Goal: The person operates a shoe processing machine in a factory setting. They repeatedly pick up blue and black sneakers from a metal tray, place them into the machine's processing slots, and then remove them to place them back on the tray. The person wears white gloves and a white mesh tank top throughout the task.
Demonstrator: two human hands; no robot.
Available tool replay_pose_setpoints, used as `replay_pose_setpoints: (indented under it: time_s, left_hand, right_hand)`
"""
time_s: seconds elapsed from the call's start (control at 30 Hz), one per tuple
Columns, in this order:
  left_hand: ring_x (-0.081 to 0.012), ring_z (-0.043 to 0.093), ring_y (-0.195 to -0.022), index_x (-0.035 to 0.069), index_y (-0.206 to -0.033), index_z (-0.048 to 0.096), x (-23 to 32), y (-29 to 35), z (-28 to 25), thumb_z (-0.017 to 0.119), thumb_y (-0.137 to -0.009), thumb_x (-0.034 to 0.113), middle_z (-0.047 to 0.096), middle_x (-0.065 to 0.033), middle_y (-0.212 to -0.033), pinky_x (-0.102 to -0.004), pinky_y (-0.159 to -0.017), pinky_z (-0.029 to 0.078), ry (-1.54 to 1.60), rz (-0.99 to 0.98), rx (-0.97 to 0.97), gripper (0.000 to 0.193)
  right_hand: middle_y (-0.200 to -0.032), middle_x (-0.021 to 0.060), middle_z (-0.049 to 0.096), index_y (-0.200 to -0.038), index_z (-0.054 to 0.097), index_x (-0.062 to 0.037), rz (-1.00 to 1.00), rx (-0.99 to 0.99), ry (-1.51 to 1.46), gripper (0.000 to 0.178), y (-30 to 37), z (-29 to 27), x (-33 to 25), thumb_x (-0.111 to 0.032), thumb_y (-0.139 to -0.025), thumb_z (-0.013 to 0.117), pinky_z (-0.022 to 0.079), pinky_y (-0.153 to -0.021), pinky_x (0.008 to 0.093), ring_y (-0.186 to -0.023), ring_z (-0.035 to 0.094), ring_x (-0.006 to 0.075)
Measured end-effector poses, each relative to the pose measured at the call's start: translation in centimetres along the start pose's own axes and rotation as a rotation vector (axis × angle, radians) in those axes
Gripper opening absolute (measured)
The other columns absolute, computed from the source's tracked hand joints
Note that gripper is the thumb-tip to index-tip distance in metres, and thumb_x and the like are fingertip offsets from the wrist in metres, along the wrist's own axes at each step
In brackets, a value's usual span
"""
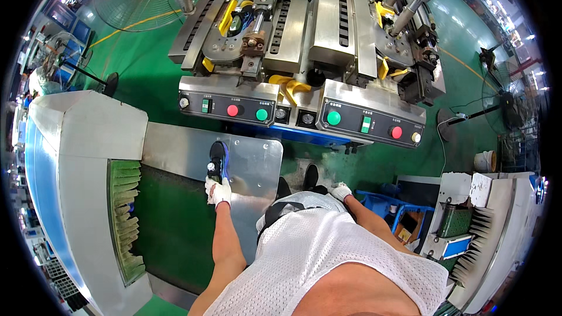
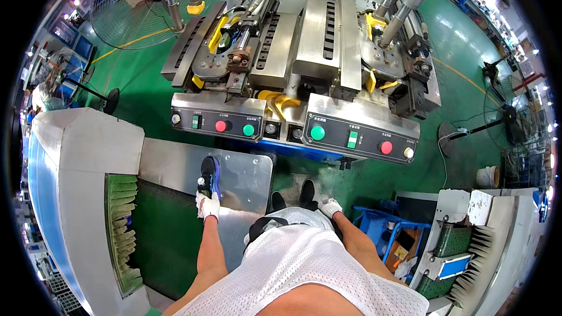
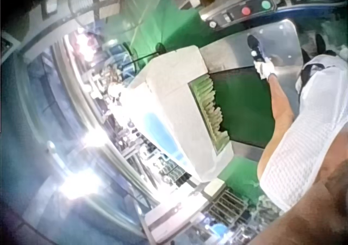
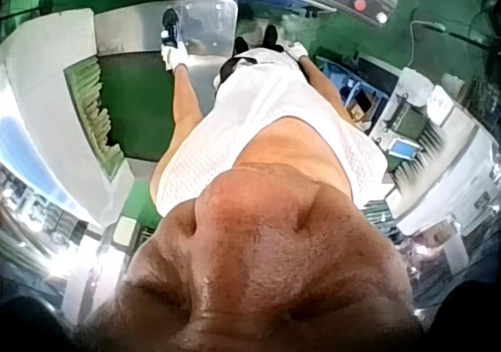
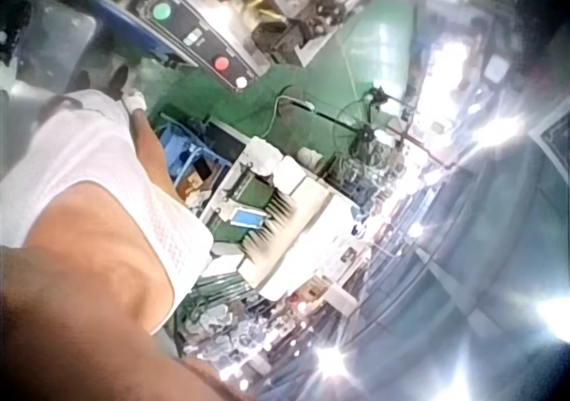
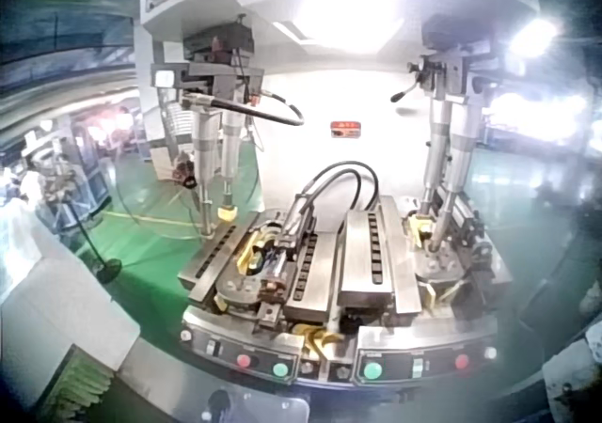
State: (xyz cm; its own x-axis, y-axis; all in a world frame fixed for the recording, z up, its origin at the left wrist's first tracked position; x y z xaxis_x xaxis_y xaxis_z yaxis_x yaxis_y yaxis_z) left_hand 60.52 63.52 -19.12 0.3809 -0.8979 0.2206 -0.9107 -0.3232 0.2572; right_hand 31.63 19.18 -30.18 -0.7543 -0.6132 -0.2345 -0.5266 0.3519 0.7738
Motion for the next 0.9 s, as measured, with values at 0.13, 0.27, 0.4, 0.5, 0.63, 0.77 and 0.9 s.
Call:
replay_pose_setpoints:
  time_s: [0.13,0.27,0.4,0.5,0.63,0.77,0.9]
  left_hand:
    - [-0.0402,0.054,-0.124,0.009,-0.146,0.037,-0.7,-0.2,0.4,0.072,-0.082,0.047,0.053,-0.0196,-0.136,-0.0595,-0.100,0.045,0.000,0.003,0.031,0.082]
    - [-0.0397,0.054,-0.125,0.010,-0.147,0.036,-0.3,-0.1,0.3,0.072,-0.083,0.048,0.052,-0.0184,-0.137,-0.0601,-0.099,0.045,-0.052,-0.020,0.000,0.083]
    - [-0.0396,0.053,-0.125,0.010,-0.147,0.036,-0.4,-0.3,0.4,0.071,-0.083,0.049,0.052,-0.0176,-0.138,-0.0610,-0.099,0.045,-0.089,-0.044,-0.014,0.083]
    - [-0.0402,0.052,-0.126,0.010,-0.147,0.035,-0.1,-0.2,0.2,0.071,-0.083,0.049,0.051,-0.0177,-0.138,-0.0618,-0.099,0.045,-0.061,-0.037,-0.031,0.083]
    - [-0.0408,0.051,-0.128,0.009,-0.147,0.035,-0.1,0.2,0.0,0.071,-0.083,0.047,0.050,-0.0184,-0.140,-0.0623,-0.100,0.044,-0.010,-0.015,0.005,0.082]
    - [-0.0410,0.050,-0.128,0.007,-0.146,0.035,-0.5,-0.2,0.3,0.072,-0.083,0.046,0.049,-0.0189,-0.140,-0.0623,-0.101,0.043,0.006,-0.014,-0.015,0.083]
    - [-0.0413,0.051,-0.126,0.005,-0.145,0.036,-0.1,-0.2,0.1,0.072,-0.083,0.046,0.051,-0.0208,-0.137,-0.0579,-0.103,0.044,-0.008,-0.011,-0.018,0.083]
  right_hand:
    - [-0.122,0.0173,0.068,-0.115,0.073,-0.0115,-0.002,0.017,-0.049,0.051,-0.2,0.3,0.3,-0.050,-0.085,0.058,0.049,-0.101,0.0386,-0.118,0.063,0.0320]
    - [-0.118,0.0205,0.069,-0.105,0.076,-0.0101,-0.023,0.082,-0.101,0.049,-0.1,0.4,0.6,-0.050,-0.084,0.057,0.050,-0.098,0.0413,-0.115,0.064,0.0352]
    - [-0.120,0.0197,0.069,-0.108,0.075,-0.0110,-0.013,0.050,-0.103,0.049,-0.3,0.6,0.7,-0.050,-0.084,0.058,0.050,-0.099,0.0411,-0.115,0.064,0.0349]
    - [-0.121,0.0193,0.068,-0.110,0.075,-0.0108,-0.021,0.016,-0.078,0.050,-0.5,0.6,0.8,-0.050,-0.084,0.057,0.050,-0.099,0.0417,-0.114,0.065,0.0355]
    - [-0.118,0.0196,0.069,-0.106,0.075,-0.0109,-0.057,0.076,-0.063,0.049,-0.9,1.0,1.2,-0.050,-0.084,0.056,0.051,-0.096,0.0428,-0.112,0.065,0.0366]
    - [-0.115,0.0199,0.070,-0.102,0.076,-0.0115,-0.050,0.068,-0.060,0.046,-0.6,0.7,0.6,-0.049,-0.084,0.054,0.052,-0.095,0.0434,-0.111,0.066,0.0371]
    - [-0.114,0.0202,0.070,-0.101,0.075,-0.0115,-0.027,0.029,-0.080,0.045,-0.6,0.7,0.8,-0.047,-0.084,0.054,0.052,-0.095,0.0438,-0.110,0.066,0.0374]
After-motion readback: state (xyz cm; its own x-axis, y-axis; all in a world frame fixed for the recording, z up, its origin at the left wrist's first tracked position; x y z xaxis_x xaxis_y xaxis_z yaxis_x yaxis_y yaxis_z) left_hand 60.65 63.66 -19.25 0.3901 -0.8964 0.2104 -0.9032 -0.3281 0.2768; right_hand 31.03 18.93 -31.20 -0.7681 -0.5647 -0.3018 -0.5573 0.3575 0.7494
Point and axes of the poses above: each hand's wrist, its own y-axis away from the middle knuckle, its own z-axis out of the palm, x = y × z, the point moved 5 cm from there along -y, towards the middle knuckle
